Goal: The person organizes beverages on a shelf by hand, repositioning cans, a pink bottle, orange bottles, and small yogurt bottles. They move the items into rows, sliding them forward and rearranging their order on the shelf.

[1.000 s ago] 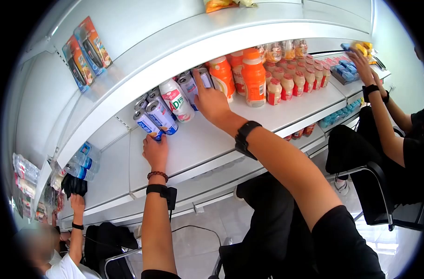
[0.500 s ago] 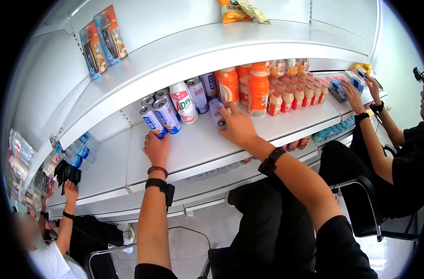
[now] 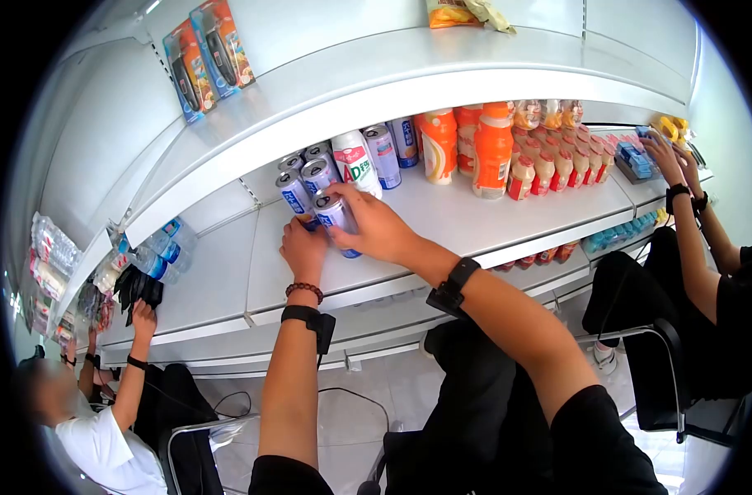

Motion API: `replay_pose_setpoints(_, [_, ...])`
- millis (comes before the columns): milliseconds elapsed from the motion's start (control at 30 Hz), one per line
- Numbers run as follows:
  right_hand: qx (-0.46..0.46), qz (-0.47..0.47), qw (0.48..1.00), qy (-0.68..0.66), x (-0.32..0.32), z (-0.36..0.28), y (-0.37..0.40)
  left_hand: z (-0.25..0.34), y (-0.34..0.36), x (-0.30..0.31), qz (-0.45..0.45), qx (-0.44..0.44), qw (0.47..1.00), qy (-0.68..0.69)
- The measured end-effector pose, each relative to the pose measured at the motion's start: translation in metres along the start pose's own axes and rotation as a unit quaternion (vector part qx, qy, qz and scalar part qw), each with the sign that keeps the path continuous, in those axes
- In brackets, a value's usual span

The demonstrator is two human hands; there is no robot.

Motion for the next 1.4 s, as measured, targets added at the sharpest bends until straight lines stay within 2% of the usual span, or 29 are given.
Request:
replay_pose_setpoints(100, [-0.163, -0.072, 0.982, -0.062, -0.021, 0.016, 0.018, 0.001, 0.002, 0.002, 0.010, -0.005, 1.000, 0.004])
replay_pose_setpoints(200, [-0.165, -0.040, 0.983, 0.065, -0.042, 0.034, 0.032, -0.005, -0.001, 0.002, -0.008, -0.011, 0.999, 0.032])
replay_pose_setpoints(400, [-0.222, -0.019, 0.973, -0.052, -0.033, 0.046, 0.030, -0.023, 0.003, 0.001, 0.112, 0.011, 0.979, 0.169])
replay_pose_setpoints(500, [-0.199, -0.002, 0.978, -0.064, -0.031, 0.053, 0.031, -0.023, 0.003, 0.005, 0.098, 0.001, 0.983, 0.155])
replay_pose_setpoints(600, [-0.238, 0.014, 0.961, -0.140, -0.020, 0.044, 0.031, -0.018, 0.004, 0.009, 0.105, -0.061, 0.977, 0.173])
replay_pose_setpoints(700, [-0.230, 0.053, 0.965, -0.111, -0.027, 0.055, 0.032, 0.005, 0.029, 0.010, 0.057, -0.111, 0.960, 0.252])
replay_pose_setpoints(733, [-0.230, 0.065, 0.965, -0.108, -0.025, 0.054, 0.034, 0.014, 0.036, 0.002, 0.066, -0.156, 0.955, 0.243])
replay_pose_setpoints(800, [-0.210, 0.016, 0.968, -0.137, -0.031, 0.068, 0.034, 0.029, 0.051, -0.018, 0.088, -0.237, 0.943, 0.217])
replay_pose_setpoints(833, [-0.198, -0.010, 0.968, -0.154, -0.034, 0.068, 0.033, 0.033, 0.053, -0.015, 0.066, -0.211, 0.952, 0.212])
replay_pose_setpoints(900, [-0.195, -0.021, 0.975, -0.106, -0.038, 0.058, 0.033, 0.037, 0.053, -0.002, 0.022, -0.158, 0.967, 0.200])
replay_pose_setpoints(933, [-0.192, -0.023, 0.978, -0.083, -0.038, 0.052, 0.031, 0.036, 0.059, 0.009, 0.057, -0.179, 0.963, 0.195])
replay_pose_setpoints(1033, [-0.201, 0.003, 0.971, -0.126, -0.035, 0.063, 0.034, 0.023, 0.048, 0.004, -0.022, -0.091, 0.990, 0.103])
replay_pose_setpoints(1167, [-0.240, 0.031, 0.957, -0.162, -0.035, 0.069, 0.036, 0.026, 0.065, 0.027, 0.077, -0.084, 0.992, 0.052])
replay_pose_setpoints(1267, [-0.243, 0.028, 0.955, -0.169, -0.032, 0.065, 0.037, 0.010, 0.066, 0.034, 0.121, -0.001, 0.991, 0.055])
replay_pose_setpoints(1400, [-0.245, 0.024, 0.951, -0.187, -0.032, 0.066, 0.037, 0.005, 0.054, 0.032, 0.092, 0.032, 0.994, 0.050])
Point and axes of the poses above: each hand's wrist, its own y-axis away from the middle knuckle, its own x-axis out of the back of the hand, z = x × y, the point moved 5 cm from there along -y, towards the middle knuckle, and after that the axes turned 13 degrees about -z, right-handed, at the moved point
